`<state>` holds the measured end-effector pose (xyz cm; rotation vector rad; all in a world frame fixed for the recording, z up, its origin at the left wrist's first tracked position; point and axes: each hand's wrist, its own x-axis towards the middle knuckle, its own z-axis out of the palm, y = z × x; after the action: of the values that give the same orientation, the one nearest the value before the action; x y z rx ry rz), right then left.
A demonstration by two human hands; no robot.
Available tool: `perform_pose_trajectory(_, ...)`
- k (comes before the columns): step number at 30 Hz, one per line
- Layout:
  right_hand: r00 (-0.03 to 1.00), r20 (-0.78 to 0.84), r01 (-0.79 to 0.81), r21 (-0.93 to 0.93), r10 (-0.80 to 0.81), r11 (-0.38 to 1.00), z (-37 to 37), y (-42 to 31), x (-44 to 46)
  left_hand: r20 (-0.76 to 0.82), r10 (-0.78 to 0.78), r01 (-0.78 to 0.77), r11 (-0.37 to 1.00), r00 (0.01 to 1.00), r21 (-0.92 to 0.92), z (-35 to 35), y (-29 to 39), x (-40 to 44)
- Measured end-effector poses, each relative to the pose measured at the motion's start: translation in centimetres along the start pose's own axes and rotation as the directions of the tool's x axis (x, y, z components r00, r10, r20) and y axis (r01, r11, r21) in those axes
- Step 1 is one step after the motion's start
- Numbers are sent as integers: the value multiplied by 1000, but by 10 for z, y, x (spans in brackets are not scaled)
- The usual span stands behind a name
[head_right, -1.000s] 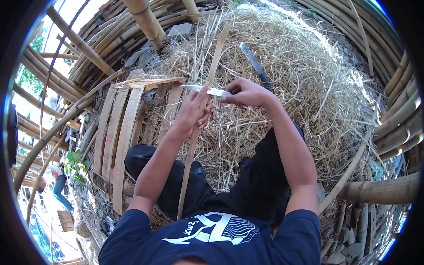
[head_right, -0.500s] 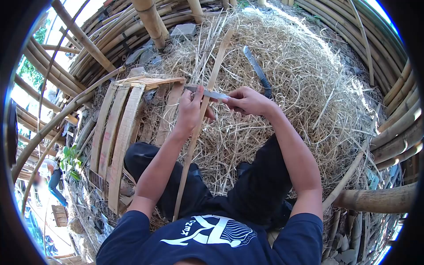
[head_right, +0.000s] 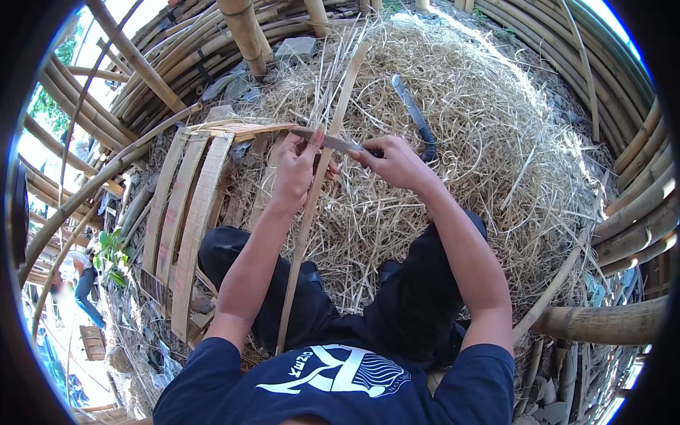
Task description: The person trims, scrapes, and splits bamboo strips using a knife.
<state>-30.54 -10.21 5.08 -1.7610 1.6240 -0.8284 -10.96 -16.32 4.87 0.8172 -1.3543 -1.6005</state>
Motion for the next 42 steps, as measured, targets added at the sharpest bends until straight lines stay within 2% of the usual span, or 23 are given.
perform_pose_trajectory(1,988,133,-101,145,81,984,0,-1,-1,19,-40,39,999,999,30,-1,2,-2)
perform_pose_trajectory(2,988,135,-100,147,81,984,-2,-2,-1,17,-41,40,999,999,31,-1,1,-3)
perform_pose_trajectory(4,931,329,-269,326,158,907,-7,-4,-2,-1,-86,86,996,996,14,1,-1,-6)
perform_pose_trajectory(6,925,359,-255,349,123,902,-6,6,-1,24,-104,104,994,994,-19,0,0,-8)
perform_pose_trajectory(9,902,400,-289,274,165,918,-7,2,-2,55,-110,114,991,992,-73,-2,-1,-13)
perform_pose_trajectory(11,904,398,-207,97,153,974,-8,1,-2,69,-101,107,990,993,-92,-4,-3,-14)
perform_pose_trajectory(12,904,399,-208,98,153,973,-7,4,-2,89,-109,119,986,990,-119,-6,-4,-14)
perform_pose_trajectory(14,917,395,-64,14,53,998,-2,12,-1,108,-115,130,981,988,-144,-7,-4,-14)
perform_pose_trajectory(16,916,391,-73,-40,83,997,-2,7,0,79,-131,140,983,988,-118,-7,-4,-16)
perform_pose_trajectory(18,937,248,-210,-169,247,963,1,-3,0,55,-138,143,984,989,-101,-5,-6,-16)
perform_pose_trajectory(19,936,248,-211,-168,248,963,5,-4,0,30,-145,147,985,989,-86,-4,-7,-16)
perform_pose_trajectory(20,956,174,-189,-260,238,947,8,-3,1,30,-145,147,985,989,-86,-6,-10,-16)
perform_pose_trajectory(21,970,99,-172,-351,220,920,11,-3,1,132,-200,216,970,971,-115,-9,-11,-16)
perform_pose_trajectory(22,971,99,-172,-351,220,920,13,-5,2,235,-249,286,949,939,-135,-10,-12,-16)
perform_pose_trajectory(23,973,80,-178,-343,218,922,16,-8,2,237,-249,286,949,939,-135,-9,-12,-19)
perform_pose_trajectory(25,974,58,-186,-337,217,923,18,-8,1,232,-367,377,926,901,1,-2,-4,-32)
perform_pose_trajectory(27,994,-30,-109,-376,106,920,21,-9,0,245,-370,375,927,896,27,-5,-8,-34)
perform_pose_trajectory(30,991,-98,-122,-453,86,883,20,-21,-4,273,-357,354,933,893,60,-12,-14,-38)
perform_pose_trajectory(33,986,-136,-145,-462,92,875,25,-16,-4,275,-348,356,934,896,23,-12,-13,-41)
perform_pose_trajectory(34,987,-132,-141,-462,89,876,25,-18,-4,258,-361,378,925,896,-21,-12,-12,-42)
perform_pose_trajectory(40,995,-80,-92,-584,55,806,19,-7,-2,245,-354,370,929,902,-22,-11,-11,-43)
perform_pose_trajectory(42,984,-154,-168,-624,90,763,15,-7,-2,240,-357,371,929,903,-15,-10,-8,-44)
